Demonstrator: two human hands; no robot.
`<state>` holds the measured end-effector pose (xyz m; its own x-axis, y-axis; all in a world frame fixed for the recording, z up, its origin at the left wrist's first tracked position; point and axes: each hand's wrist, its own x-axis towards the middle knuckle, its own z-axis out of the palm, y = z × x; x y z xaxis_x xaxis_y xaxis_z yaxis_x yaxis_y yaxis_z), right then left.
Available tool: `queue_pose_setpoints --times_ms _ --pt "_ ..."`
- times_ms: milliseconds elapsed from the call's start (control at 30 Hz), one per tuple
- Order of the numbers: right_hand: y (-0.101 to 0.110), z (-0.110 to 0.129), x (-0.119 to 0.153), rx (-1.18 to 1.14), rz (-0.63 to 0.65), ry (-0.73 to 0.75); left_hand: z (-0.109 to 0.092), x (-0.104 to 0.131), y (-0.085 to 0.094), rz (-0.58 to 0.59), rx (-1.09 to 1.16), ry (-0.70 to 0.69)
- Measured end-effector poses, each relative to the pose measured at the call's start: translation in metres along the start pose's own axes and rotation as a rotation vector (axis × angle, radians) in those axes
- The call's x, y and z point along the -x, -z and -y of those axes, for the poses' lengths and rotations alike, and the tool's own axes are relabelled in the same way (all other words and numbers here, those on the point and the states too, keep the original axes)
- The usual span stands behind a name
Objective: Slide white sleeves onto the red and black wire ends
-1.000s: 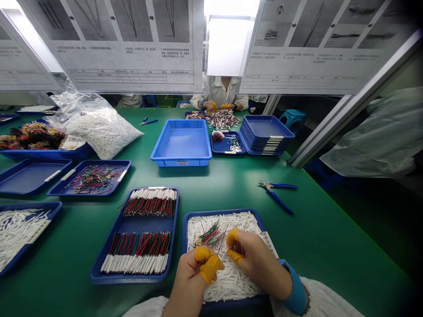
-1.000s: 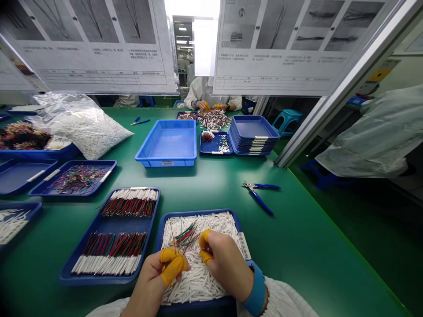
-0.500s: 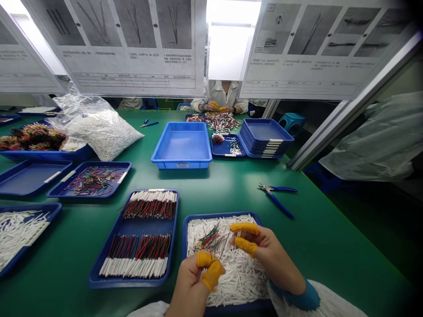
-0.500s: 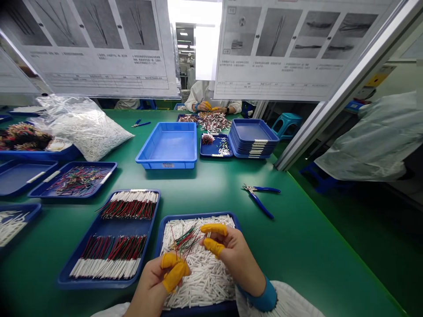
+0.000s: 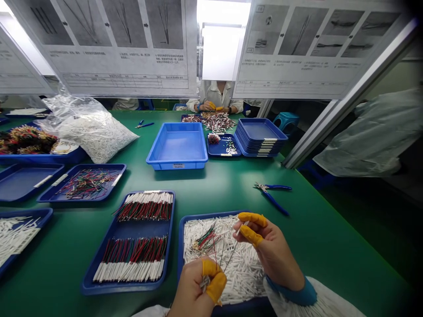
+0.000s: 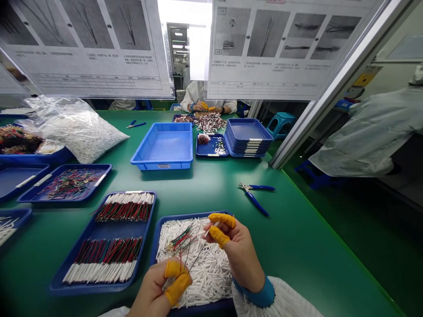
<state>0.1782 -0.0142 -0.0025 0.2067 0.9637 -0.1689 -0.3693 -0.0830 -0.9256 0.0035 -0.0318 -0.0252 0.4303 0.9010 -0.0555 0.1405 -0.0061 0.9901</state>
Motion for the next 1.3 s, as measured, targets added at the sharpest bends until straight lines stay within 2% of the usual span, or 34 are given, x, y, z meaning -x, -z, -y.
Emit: queue_pose_setpoints --times_ms 133,633,767,900,1133,1300 --pt "0.001 -0.001 0.001 0.023 0.038 0.033 -0.004 0.001 0.000 0.081 0.039 0.050" --pt "0.000 -0.002 0.003 0.076 0.112 0.083 -0.008 -0.003 -0.001 0.108 -0.070 0.014" --pt "0.000 -0.003 0.005 0.129 0.220 0.074 -0.008 -0.002 -0.001 0.112 -0.079 0.001" --pt "0.001 0.001 0.005 0.191 0.339 -0.020 -0.006 -0.001 0.000 0.072 -0.049 -0.005" --pt "0.003 0.005 0.003 0.046 0.163 -0.109 0.011 -0.001 -0.002 -0.069 -0.007 -0.086" --pt "0.003 0.004 0.003 0.051 0.152 -0.110 0.020 0.000 -0.002 -0.071 -0.021 -0.100"
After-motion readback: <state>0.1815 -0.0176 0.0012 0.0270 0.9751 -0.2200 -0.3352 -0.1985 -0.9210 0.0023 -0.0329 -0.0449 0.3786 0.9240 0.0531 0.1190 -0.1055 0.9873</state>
